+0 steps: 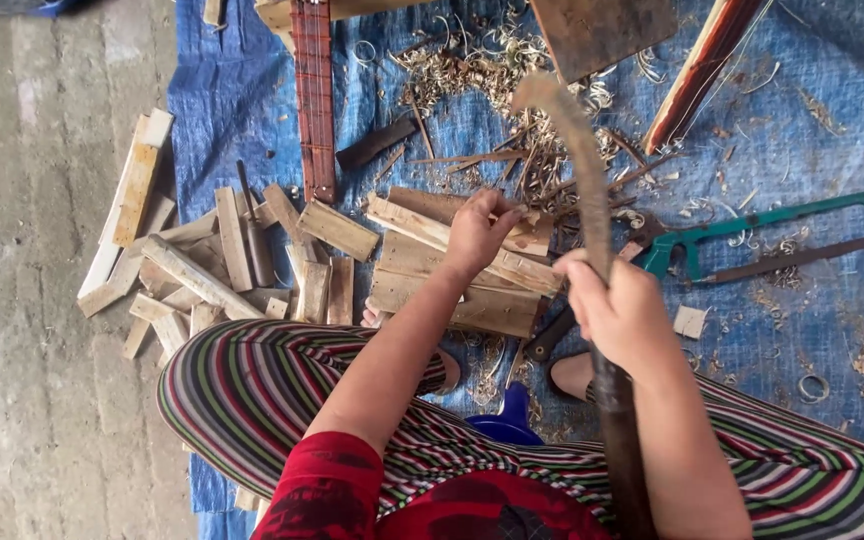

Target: Shaving and carving wood blocks using a curved hand tool to create thin strips or shape the material.

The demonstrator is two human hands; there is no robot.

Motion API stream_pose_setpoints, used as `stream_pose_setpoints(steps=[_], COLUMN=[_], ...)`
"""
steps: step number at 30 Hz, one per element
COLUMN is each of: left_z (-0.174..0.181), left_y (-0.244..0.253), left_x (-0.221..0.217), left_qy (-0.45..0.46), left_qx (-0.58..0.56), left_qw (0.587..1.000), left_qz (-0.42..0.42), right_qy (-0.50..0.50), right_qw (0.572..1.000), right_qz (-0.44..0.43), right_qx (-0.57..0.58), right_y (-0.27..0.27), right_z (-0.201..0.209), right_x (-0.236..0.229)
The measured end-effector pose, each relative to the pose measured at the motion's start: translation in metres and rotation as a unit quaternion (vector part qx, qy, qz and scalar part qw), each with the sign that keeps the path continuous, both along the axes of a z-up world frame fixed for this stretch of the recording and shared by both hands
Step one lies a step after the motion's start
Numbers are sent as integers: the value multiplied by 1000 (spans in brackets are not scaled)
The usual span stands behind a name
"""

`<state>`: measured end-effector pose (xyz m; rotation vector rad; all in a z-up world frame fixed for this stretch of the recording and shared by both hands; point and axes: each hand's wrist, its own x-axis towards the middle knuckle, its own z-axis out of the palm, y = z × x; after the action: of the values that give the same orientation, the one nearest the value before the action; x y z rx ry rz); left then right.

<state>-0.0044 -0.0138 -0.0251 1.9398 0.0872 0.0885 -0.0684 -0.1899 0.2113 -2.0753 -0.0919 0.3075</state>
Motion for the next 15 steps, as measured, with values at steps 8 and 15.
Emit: stream_pose_setpoints(steps=[8,15], left_z=[6,12], left_y=[0,3], left_x=[7,-2], left_qy=[8,21], left_qx=[37,27], left_qw=[999,999], left_qz=[1,6], right_qy=[131,160], right_qw=[975,981], right_qz=[17,25], right_qx=[-179,-103], right_y=[7,-9], right_z=[-134,-172], right_x=[23,27])
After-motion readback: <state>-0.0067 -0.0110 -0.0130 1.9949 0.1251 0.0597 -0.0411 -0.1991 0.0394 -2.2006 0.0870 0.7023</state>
